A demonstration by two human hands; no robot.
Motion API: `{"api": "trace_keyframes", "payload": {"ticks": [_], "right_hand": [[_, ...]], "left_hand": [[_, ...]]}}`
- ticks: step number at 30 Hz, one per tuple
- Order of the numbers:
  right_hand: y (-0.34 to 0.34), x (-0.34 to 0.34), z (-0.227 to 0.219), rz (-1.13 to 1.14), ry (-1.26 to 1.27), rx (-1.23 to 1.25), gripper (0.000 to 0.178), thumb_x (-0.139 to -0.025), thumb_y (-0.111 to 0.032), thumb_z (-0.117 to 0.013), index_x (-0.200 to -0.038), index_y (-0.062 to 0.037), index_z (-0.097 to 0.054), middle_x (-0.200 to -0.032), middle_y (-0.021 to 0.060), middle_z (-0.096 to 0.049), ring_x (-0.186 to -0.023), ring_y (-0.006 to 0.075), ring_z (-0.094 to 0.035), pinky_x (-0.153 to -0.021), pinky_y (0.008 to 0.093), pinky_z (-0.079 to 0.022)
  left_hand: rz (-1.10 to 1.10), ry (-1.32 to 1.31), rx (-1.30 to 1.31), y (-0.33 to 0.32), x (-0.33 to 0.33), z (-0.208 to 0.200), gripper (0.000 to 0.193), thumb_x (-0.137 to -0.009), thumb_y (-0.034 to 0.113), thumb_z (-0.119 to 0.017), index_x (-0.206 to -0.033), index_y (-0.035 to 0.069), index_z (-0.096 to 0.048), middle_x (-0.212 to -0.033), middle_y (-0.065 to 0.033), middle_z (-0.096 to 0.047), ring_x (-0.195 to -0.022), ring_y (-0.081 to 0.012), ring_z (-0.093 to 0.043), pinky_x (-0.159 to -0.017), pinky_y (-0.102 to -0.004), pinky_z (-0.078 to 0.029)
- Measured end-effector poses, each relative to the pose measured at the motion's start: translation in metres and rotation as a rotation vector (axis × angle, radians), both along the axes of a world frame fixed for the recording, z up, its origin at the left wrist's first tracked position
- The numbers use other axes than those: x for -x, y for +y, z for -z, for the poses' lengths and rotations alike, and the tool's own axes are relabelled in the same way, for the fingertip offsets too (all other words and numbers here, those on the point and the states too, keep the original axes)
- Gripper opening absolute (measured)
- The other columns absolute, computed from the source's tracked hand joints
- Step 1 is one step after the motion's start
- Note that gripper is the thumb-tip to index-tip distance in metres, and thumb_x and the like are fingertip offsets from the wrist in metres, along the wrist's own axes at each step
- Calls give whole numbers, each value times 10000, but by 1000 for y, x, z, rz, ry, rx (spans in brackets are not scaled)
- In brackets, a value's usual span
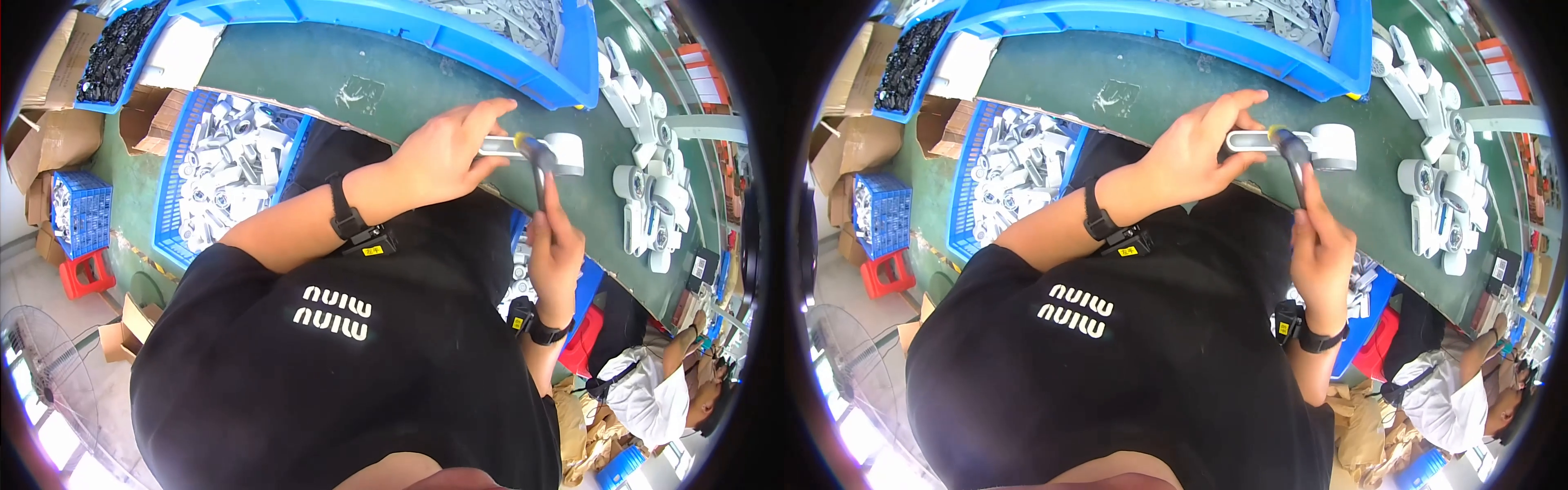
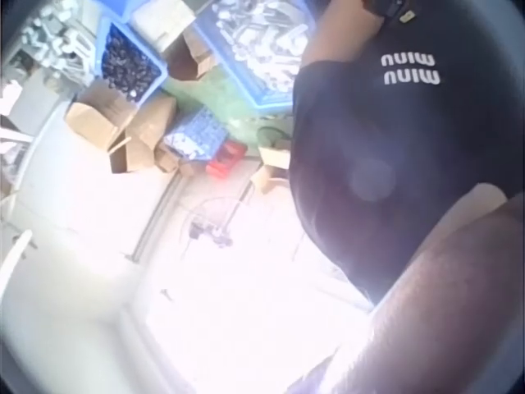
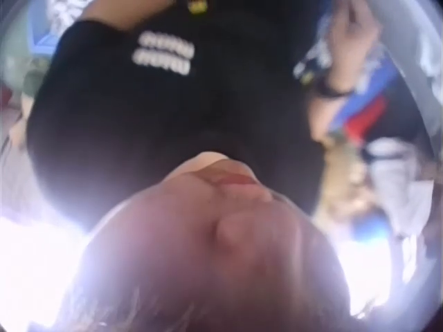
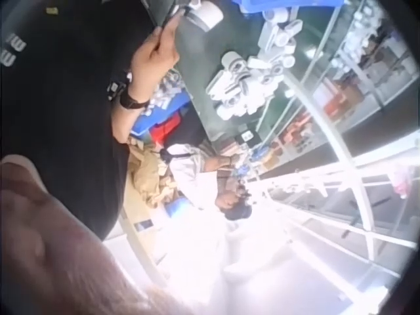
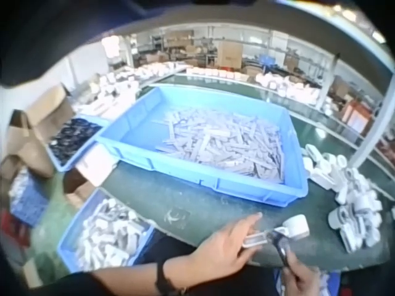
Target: Assembling plastic components with metal inserts using a hammer on a production line.
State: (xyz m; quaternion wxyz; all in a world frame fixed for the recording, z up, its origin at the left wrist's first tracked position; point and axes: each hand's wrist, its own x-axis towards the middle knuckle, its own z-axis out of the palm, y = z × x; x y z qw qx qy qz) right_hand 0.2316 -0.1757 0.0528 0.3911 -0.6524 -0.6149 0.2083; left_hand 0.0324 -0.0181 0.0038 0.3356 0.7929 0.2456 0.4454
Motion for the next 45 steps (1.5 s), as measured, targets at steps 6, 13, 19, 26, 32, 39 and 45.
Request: {"api": "trace_keyframes", "payload": {"ticks": [6,13,19,26,32,39,45], "right_hand": [[5,-4,5,150,507,-277,494,-1152,-134,-512,-1625,3,-466,-723,15,-554,-588,62,-451,-539,223,-366],[17,-22,21,224,616,-250,510,-1176,-192,-473,-1648,-7,-418,-703,4,-519,-542,54,-431,-500,212,-359],[19,-32,24,161,605,-145,516,-1174,-189,-465,-1656,-12,-408,-698,-2,-520,-529,46,-430,-485,206,-356],[15,-35,29,128,677,-174,568,-1175,-287,-492,-1666,-20,-389,-713,1,-525,-542,52,-441,-488,213,-360],[10,-40,30,128,727,-161,543,-1159,-274,-530,-1599,36,-460,-714,5,-545,-549,51,-449,-500,210,-365],[9,-43,30,92,723,-143,432,-1149,-227,-550,-1441,89,-589,-714,6,-568,-557,44,-451,-520,199,-363],[8,-45,34,94,660,-174,614,-1168,-426,-465,-1436,117,-565,-686,27,-535,-518,78,-450,-481,232,-371]], "left_hand": [[99,53,-11,2,9,-15,234,-866,45,-818,-1090,18,-755,-983,-140,-698,-886,-337,-699,-760,-412,-579],[10,-6,-137,30,62,-67,309,-848,-6,-803,-1152,22,-757,-1007,-138,-746,-876,-273,-749,-740,-354,-587],[21,45,-96,26,53,-114,541,-804,32,-876,-1317,70,-710,-1051,-99,-757,-945,-244,-752,-847,-345,-595],[66,635,-343,10,-14,-70,412,-825,234,-870,-1158,57,-702,-992,-123,-720,-966,-361,-697,-871,-477,-550],[-19,250,-304,38,-25,-96,261,-900,195,-801,-1107,57,-725,-1005,-151,-734,-916,-372,-729,-768,-469,-586],[-382,626,-317,181,15,-131,200,-907,201,-713,-1051,94,-800,-917,-157,-787,-877,-358,-771,-778,-451,-610],[-306,1079,8,201,9,-131,229,-903,188,-683,-1067,108,-822,-1071,-201,-795,-1055,-395,-756,-922,-491,-603]]}}
